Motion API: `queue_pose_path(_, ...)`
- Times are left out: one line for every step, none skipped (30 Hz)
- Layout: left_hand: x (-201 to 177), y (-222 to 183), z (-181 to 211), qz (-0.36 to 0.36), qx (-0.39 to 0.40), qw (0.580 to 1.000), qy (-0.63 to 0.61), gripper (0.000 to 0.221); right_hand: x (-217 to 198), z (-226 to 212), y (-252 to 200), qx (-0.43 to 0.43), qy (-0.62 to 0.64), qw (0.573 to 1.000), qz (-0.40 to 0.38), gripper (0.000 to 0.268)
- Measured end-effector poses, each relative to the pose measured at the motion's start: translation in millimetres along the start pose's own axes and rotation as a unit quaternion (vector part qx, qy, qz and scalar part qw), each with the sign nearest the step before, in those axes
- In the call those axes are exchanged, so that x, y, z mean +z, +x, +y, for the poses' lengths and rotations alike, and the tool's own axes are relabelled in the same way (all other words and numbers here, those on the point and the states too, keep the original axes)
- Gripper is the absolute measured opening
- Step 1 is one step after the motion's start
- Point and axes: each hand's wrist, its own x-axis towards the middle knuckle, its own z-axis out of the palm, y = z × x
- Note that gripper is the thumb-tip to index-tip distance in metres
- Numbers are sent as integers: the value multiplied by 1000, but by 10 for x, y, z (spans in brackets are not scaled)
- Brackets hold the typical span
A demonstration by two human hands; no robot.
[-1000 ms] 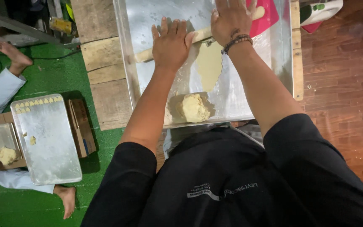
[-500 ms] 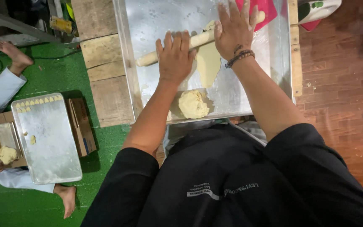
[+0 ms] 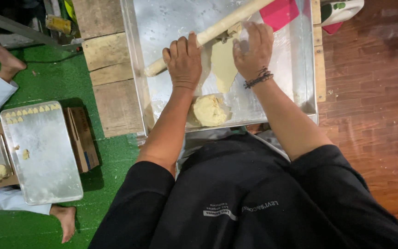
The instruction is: Rolling out dough and cutting star shapes using a cookie cutter
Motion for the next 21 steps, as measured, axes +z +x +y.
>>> queue_pose_path(4, 0, -1, 0, -1, 1000, 0, 48, 39, 0, -4, -1, 0, 1000, -1, 50)
queue_pose_path(9, 0, -4, 2, -3, 1000, 2, 47, 79, 0, -8, 12, -6, 999, -29, 49)
queue_pose_path(6, -15, -4, 3, -5, 1000, 3, 46, 113, -7, -26, 25, -13, 998, -58, 48)
queue_pose_path(3, -31, -15, 1, -6, 1000, 3, 46, 149, -8, -48, 26, -13, 998, -60, 48)
queue_pose_path(16, -22, -15, 9, -11, 1000, 13, 48, 182, 8, -48, 51, -14, 996, -76, 46)
queue_pose_path(29, -12, -18, 16, -16, 999, 23, 49, 217, 24, -48, 75, -15, 993, -92, 44)
queue_pose_path(60, -22, -21, 16, -18, 999, 23, 49, 246, 24, -50, 74, -15, 993, -94, 44)
queue_pose_path(92, -33, -28, 5, -30, 999, 34, 52, 276, 23, -51, 84, -22, 991, -104, 46)
queue_pose_path(122, -45, -40, -6, -43, 998, 46, 54, 313, 18, -53, 93, -29, 989, -115, 48)
queue_pose_path(135, -46, -40, -6, -45, 998, 47, 54, 359, 46, -69, 92, -28, 989, -117, 48)
queue_pose_path(143, -54, -42, -24, -52, 997, 46, 54, 406, 68, -91, 95, -53, 987, -118, 49)
queue_pose_path(153, -61, -43, -41, -58, 996, 45, 54, 453, 92, -113, 98, -78, 985, -119, 50)
queue_pose_path(153, -65, -48, -43, -60, 996, 45, 54, 451, 85, -107, 97, -77, 985, -121, 50)
queue_pose_path(153, -68, -51, -35, -56, 997, 41, 52, 446, 80, -101, 108, -61, 985, -116, 53)
queue_pose_path(154, -61, -49, -26, -51, 998, 35, 51, 438, 79, -87, 119, -45, 986, -111, 55)
queue_pose_path(151, -59, -55, -27, -52, 998, 35, 51, 444, 105, -65, 118, -45, 986, -111, 55)
queue_pose_path(151, -59, -55, -29, -51, 998, 34, 51, 447, 136, -46, 151, -28, 980, -123, 35)
queue_pose_path(151, -59, -56, -31, -50, 998, 34, 50, 450, 166, -27, 183, -11, 974, -135, 16)
queue_pose_path(138, -46, -52, -31, -52, 998, 33, 50, 443, 249, -71, 182, -11, 974, -136, 16)
queue_pose_path(126, -33, -50, -26, -49, 998, 32, 51, 438, 332, -116, 173, 60, 980, -78, 17)
queue_pose_path(112, -31, -57, -22, -46, 998, 31, 51, 439, 407, -173, 164, 131, 978, -19, 18)
